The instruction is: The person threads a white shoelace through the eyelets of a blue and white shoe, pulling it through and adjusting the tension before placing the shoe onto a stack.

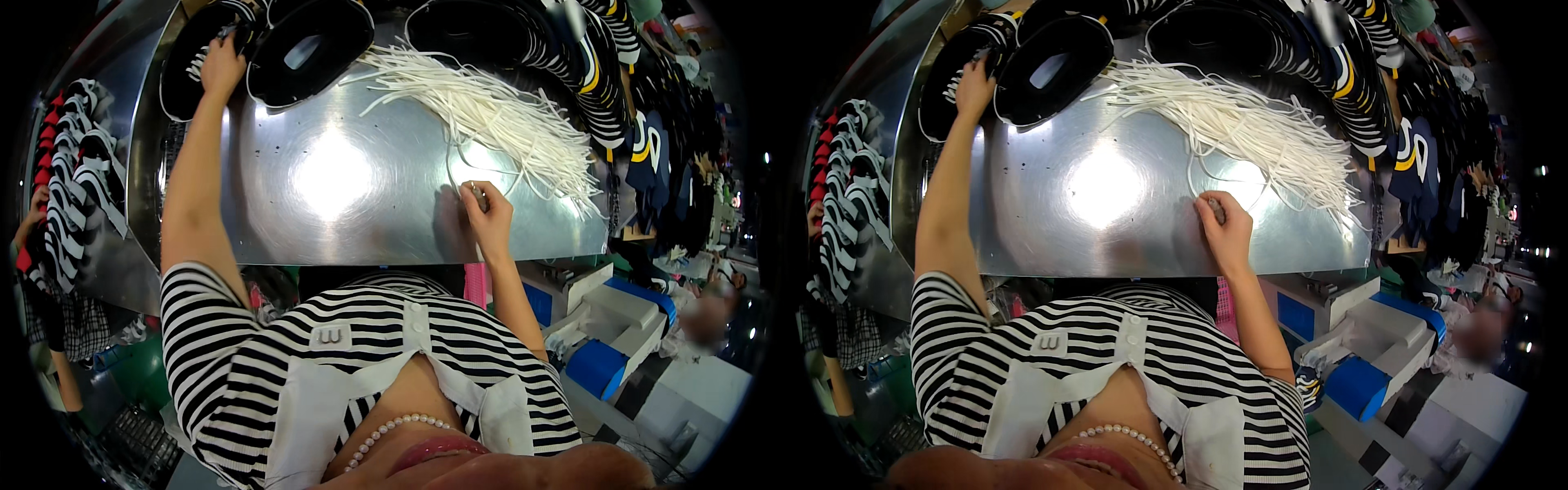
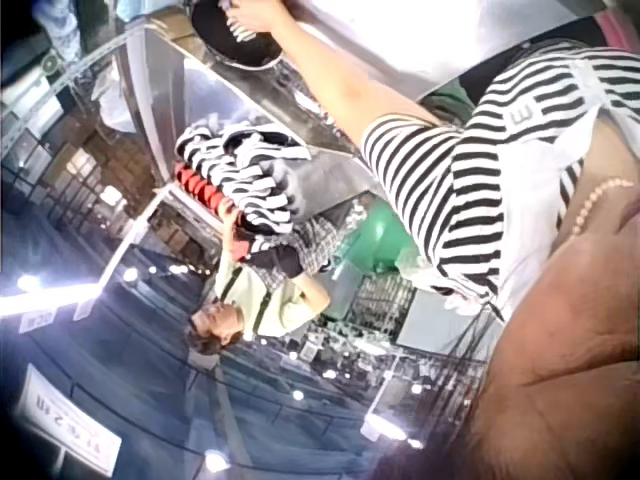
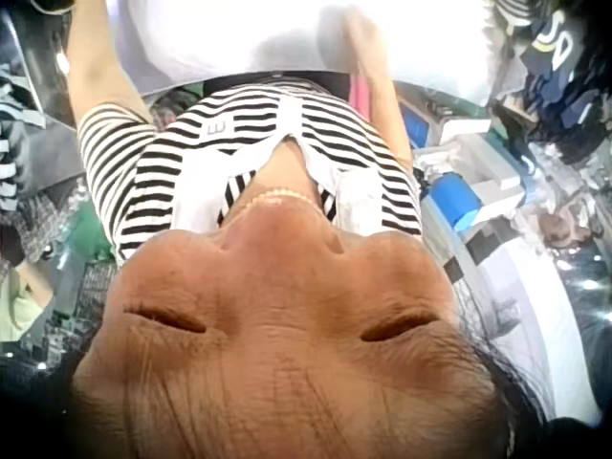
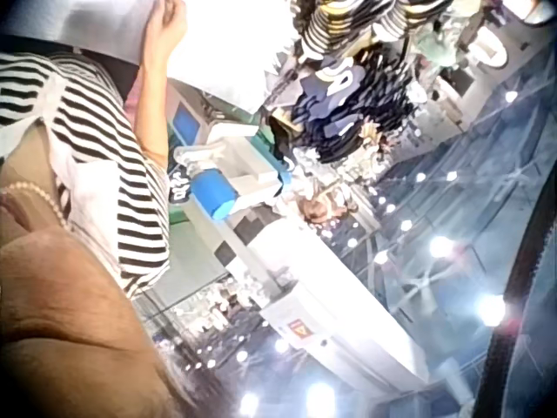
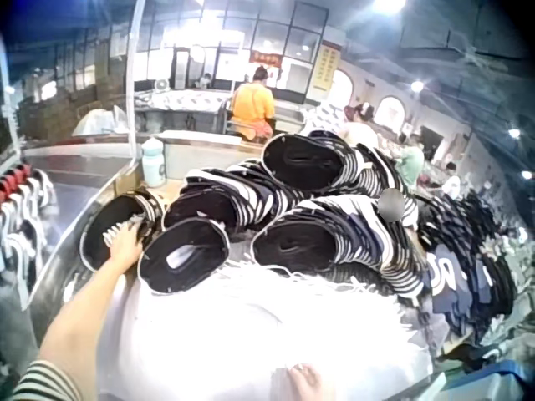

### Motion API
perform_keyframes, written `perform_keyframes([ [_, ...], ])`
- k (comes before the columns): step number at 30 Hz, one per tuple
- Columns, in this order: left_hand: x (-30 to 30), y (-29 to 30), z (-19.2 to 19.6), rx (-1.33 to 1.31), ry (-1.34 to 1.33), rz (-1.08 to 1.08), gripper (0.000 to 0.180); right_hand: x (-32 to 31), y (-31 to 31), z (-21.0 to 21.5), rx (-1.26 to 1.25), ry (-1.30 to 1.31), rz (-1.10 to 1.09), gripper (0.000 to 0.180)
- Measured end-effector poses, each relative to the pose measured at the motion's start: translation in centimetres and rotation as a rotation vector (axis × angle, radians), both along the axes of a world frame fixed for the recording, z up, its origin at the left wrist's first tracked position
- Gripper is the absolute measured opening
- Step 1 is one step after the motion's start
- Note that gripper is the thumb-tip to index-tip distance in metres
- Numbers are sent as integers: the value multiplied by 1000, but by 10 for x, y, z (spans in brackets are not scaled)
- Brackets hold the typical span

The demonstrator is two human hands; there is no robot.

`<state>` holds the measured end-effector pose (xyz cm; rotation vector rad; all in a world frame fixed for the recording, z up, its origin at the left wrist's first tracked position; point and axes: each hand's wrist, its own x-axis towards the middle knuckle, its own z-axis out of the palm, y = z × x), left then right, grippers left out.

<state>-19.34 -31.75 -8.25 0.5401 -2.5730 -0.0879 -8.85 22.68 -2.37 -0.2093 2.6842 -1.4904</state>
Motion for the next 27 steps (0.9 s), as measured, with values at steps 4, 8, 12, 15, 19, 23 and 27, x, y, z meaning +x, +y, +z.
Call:
perform_keyframes([
  [4, 39, 24, 8, 495, 257, -205, 54, -38, -12, -3, 35, 281, 71, 15],
  [8, 81, 91, 29, 563, 223, -159, 49, -91, -102, 17, 149, 485, 388, 23],
  [12, 74, 88, 24, 699, 237, -41, 31, -147, -187, -11, 446, 624, 542, 20],
  [15, 105, 118, 83, 703, 539, -36, 17, -173, -201, -30, 593, 623, 531, 15],
  [19, 197, 194, 151, 221, 630, -359, 22, -171, -190, -39, 402, 577, 526, 17],
  [23, 238, 304, 97, 111, -78, -674, 30, -152, -195, 31, -28, 430, 466, 21],
  [27, 238, 322, 80, 354, -42, -670, 33, -86, -156, 159, -543, 494, 639, 16],
])
